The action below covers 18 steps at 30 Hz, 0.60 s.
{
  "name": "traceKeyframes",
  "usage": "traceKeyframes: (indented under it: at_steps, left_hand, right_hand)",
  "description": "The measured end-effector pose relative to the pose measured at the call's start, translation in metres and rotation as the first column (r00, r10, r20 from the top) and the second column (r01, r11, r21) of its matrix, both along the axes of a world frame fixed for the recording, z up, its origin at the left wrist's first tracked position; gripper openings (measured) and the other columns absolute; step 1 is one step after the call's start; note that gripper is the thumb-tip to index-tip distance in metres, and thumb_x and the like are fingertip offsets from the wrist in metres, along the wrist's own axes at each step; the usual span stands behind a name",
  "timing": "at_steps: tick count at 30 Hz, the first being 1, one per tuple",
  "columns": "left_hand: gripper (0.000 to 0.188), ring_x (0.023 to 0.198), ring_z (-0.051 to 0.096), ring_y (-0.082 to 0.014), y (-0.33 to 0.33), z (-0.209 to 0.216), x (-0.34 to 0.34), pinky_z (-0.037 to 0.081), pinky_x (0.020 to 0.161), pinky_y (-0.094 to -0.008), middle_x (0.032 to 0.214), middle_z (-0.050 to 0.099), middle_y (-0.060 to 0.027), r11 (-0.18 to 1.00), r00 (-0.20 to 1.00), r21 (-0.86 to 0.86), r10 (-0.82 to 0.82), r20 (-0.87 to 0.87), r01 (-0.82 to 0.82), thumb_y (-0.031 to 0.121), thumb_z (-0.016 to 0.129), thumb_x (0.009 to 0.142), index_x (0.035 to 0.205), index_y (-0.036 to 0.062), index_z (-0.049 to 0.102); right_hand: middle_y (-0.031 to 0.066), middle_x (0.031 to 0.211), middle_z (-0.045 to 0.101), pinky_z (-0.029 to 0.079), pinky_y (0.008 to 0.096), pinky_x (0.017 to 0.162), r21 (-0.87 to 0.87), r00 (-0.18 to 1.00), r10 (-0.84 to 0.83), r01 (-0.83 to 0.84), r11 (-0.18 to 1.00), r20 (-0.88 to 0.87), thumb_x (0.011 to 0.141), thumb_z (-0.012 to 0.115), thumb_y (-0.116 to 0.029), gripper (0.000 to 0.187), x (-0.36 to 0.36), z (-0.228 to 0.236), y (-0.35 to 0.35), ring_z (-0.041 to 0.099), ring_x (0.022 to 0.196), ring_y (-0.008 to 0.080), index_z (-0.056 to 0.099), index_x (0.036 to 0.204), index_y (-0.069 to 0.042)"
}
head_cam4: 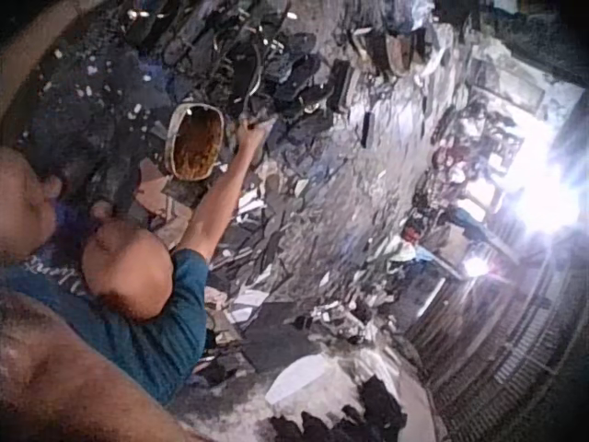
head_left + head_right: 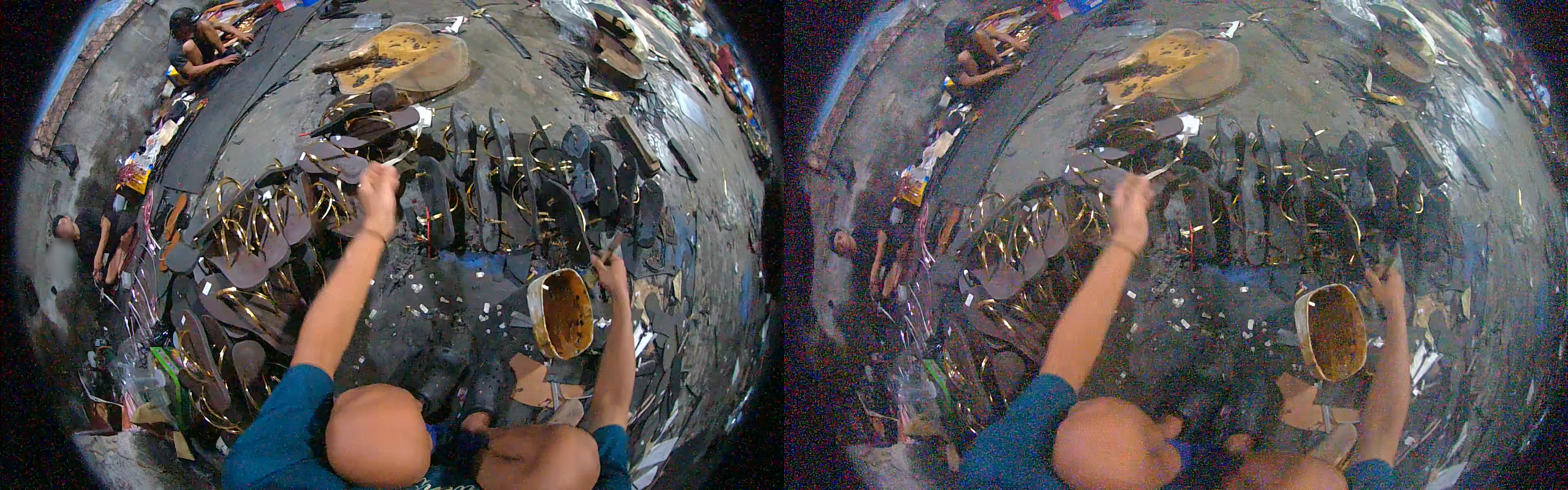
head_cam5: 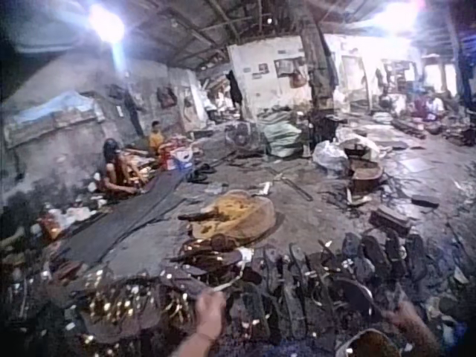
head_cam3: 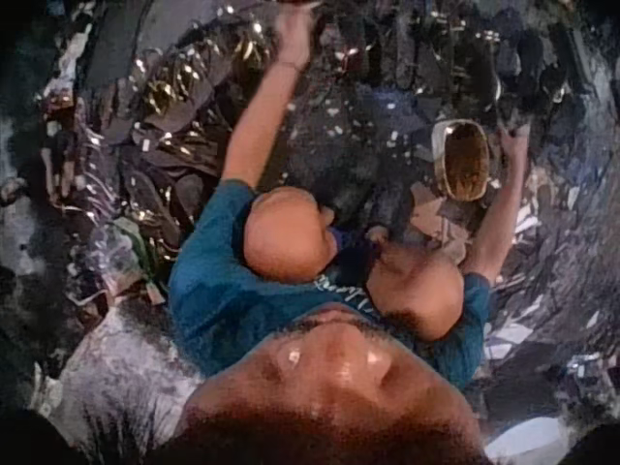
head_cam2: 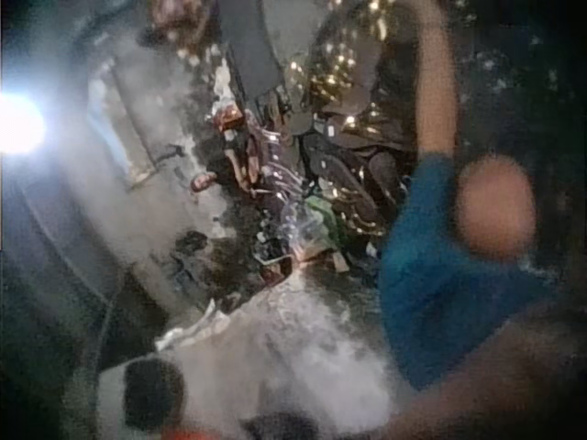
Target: The person sits on the floor and applies a brown adhesive to the soles of black flip-flops using a brush. They repeatedly dip the brush into a container and spread the glue across each sole, then place the treated flip-flop aside.
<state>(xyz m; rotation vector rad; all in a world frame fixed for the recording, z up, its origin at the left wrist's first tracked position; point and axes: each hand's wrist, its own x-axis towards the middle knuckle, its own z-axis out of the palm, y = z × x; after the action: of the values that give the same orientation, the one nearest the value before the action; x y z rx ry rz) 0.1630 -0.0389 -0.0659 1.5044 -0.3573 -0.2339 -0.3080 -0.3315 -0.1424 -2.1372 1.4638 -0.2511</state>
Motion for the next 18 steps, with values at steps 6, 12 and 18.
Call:
traceKeyframes:
  at_steps: [6, 12, 18]
  left_hand:
    - [0.025, 0.077, 0.052, -0.0189, 0.036, -0.033, 0.189, 0.046, 0.072, -0.0334, 0.084, 0.054, -0.0087, 0.979, 0.961, 0.132, 0.183, -0.210, -0.157, 0.020, 0.062, 0.083, 0.092, -0.0012, 0.053]
    - [0.022, 0.091, 0.055, -0.0160, 0.134, 0.000, 0.143, 0.048, 0.087, -0.0261, 0.092, 0.055, -0.0066, 0.903, 0.939, -0.407, -0.012, -0.344, -0.137, 0.014, 0.050, 0.098, 0.113, -0.0017, 0.056]
    - [0.034, 0.105, 0.060, -0.0209, 0.164, 0.037, -0.128, 0.058, 0.070, -0.0349, 0.121, 0.060, -0.0098, 0.817, 0.790, 0.235, -0.369, -0.489, 0.527, 0.019, 0.060, 0.094, 0.123, 0.0002, 0.057]
  right_hand:
    - [0.0073, 0.099, 0.067, 0.049, 0.0316, 0.081, 0.133, 0.886, -0.166, 0.119, 0.984, 0.432, 0.092, 0.064, -0.029, 0.034, 0.004, 0.090, 0.092, 0.061, 0.092, 0.0165, 0.064, 0.107, 0.001]
    - [0.0179, 0.088, 0.069, 0.054, 0.0335, 0.067, -0.028, 0.947, 0.057, -0.051, 0.998, 0.316, 0.084, 0.071, -0.016, 0.025, 0.035, 0.089, 0.168, 0.069, 0.076, 0.0229, 0.064, 0.100, 0.001]
    - [0.0238, 0.081, 0.065, 0.051, 0.0478, 0.067, -0.058, 0.999, -0.035, 0.034, 0.998, -0.019, 0.084, 0.066, -0.025, 0.036, 0.009, 0.136, 0.174, 0.064, 0.076, 0.0421, 0.058, 0.102, 0.004]
